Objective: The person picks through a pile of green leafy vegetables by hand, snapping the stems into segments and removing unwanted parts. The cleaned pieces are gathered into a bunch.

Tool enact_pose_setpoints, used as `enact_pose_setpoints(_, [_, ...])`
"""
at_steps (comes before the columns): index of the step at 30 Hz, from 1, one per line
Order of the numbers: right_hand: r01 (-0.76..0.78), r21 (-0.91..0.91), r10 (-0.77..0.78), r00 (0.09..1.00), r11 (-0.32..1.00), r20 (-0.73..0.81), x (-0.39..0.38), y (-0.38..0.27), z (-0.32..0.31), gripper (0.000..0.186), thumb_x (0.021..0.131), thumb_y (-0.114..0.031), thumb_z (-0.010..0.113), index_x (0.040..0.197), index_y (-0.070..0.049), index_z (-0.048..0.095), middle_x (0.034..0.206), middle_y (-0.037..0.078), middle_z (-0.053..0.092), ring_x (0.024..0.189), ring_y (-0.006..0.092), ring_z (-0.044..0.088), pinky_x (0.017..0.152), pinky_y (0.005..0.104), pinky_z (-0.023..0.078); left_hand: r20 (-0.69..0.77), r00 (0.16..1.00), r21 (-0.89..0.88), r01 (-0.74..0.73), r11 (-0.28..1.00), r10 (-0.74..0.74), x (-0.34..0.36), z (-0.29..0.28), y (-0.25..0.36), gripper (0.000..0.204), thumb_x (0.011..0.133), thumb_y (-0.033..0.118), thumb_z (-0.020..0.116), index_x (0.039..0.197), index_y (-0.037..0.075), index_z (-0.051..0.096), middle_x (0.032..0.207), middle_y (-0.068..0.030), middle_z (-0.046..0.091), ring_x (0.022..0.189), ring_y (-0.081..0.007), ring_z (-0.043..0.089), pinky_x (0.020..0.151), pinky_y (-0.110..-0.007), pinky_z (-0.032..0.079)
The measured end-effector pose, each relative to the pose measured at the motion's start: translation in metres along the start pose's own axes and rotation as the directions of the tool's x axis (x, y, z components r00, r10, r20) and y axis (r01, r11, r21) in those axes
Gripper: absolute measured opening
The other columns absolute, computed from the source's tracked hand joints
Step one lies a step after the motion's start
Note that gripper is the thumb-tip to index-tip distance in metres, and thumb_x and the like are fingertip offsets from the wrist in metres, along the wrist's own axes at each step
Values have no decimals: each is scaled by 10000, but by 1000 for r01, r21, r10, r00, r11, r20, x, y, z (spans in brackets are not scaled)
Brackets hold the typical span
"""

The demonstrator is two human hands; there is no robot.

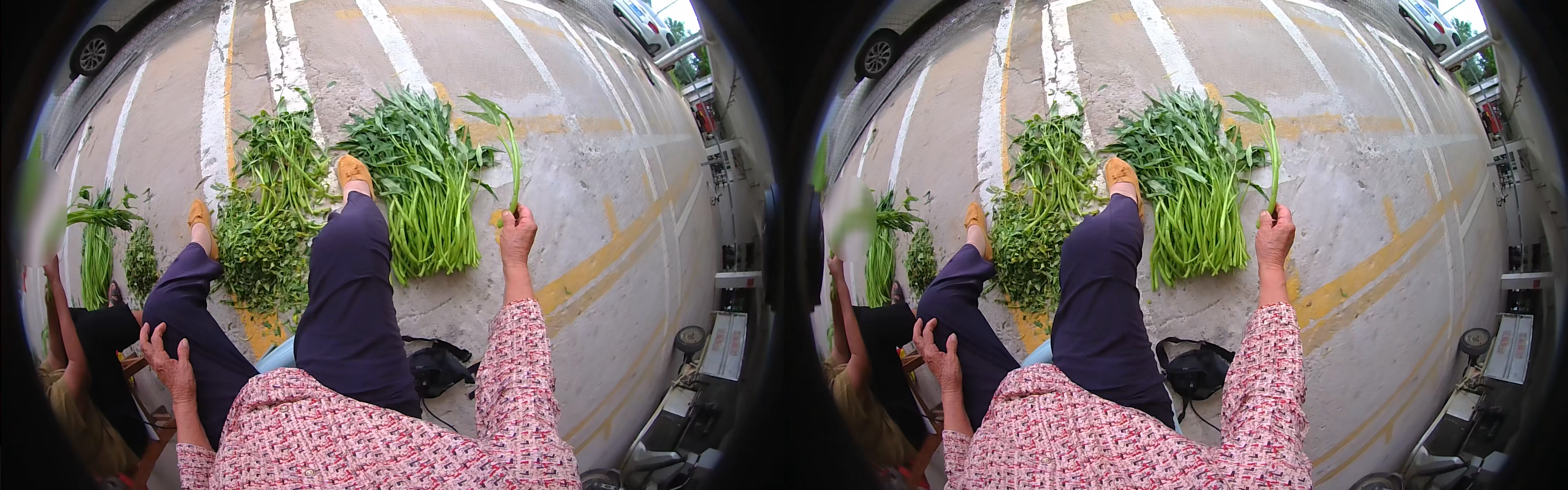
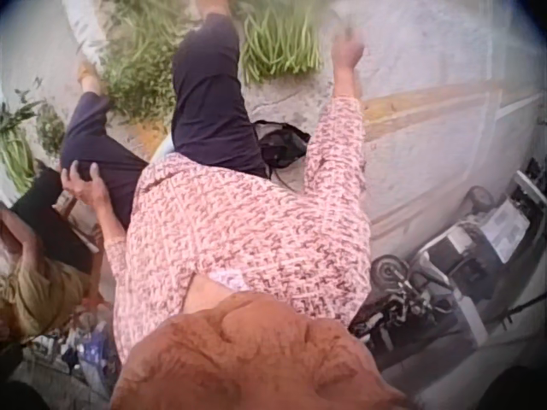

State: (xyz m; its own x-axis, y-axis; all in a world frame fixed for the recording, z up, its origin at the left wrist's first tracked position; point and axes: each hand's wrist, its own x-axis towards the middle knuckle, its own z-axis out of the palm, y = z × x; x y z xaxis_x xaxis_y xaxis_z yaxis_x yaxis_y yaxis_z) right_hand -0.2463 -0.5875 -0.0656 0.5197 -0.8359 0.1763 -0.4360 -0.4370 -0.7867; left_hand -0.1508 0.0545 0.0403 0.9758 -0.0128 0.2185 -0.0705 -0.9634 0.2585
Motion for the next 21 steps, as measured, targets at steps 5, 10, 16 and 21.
enact_pose_setpoints(5, [-141, -341, 203, 967, 930, 154, -24, 78, 38, 238, 760, -129, 633, 978, -35, 641, 866, 161, 673, 821, 326, 642, 735, 399, 494, 13, 1000, 46, 12, 999, -12, 5, -1, 13, 438, 715, 9, 675, 1131, 48, 542, 1363, -144, 384, 1295, -321, 334, 1079, -421, 255])
enact_pose_setpoints(10, [-199, -408, 321, 912, 891, 256, -54, 119, 61, 195, 728, -114, 652, 897, -19, 657, 777, 132, 660, 733, 248, 631, 689, 360, 491, -16, 994, 202, -105, 974, 110, 17, 0, 28, 472, 695, 291, 774, 1098, 90, 629, 1257, -184, 493, 1179, -353, 441, 1012, -454, 335])
enact_pose_setpoints(16, [-186, -401, 309, 913, 897, 266, -64, 124, 72, 187, 731, -116, 647, 890, -16, 640, 859, 189, 659, 831, 353, 631, 738, 409, 495, -12, 990, 256, -131, 958, 138, 26, 0, 40, 454, 670, 286, 783, 1054, 88, 644, 1223, -179, 520, 1138, -368, 465, 988, -461, 353])
enact_pose_setpoints(21, [-236, -431, 367, 895, 871, 253, -70, 130, 72, 172, 734, -90, 644, 890, -21, 624, 880, 223, 640, 857, 407, 606, 752, 442, 485, -8, 990, 243, -136, 960, 142, 26, 1, 36, 438, 677, 270, 773, 1055, 90, 641, 1231, -174, 516, 1153, -371, 454, 991, -470, 349])
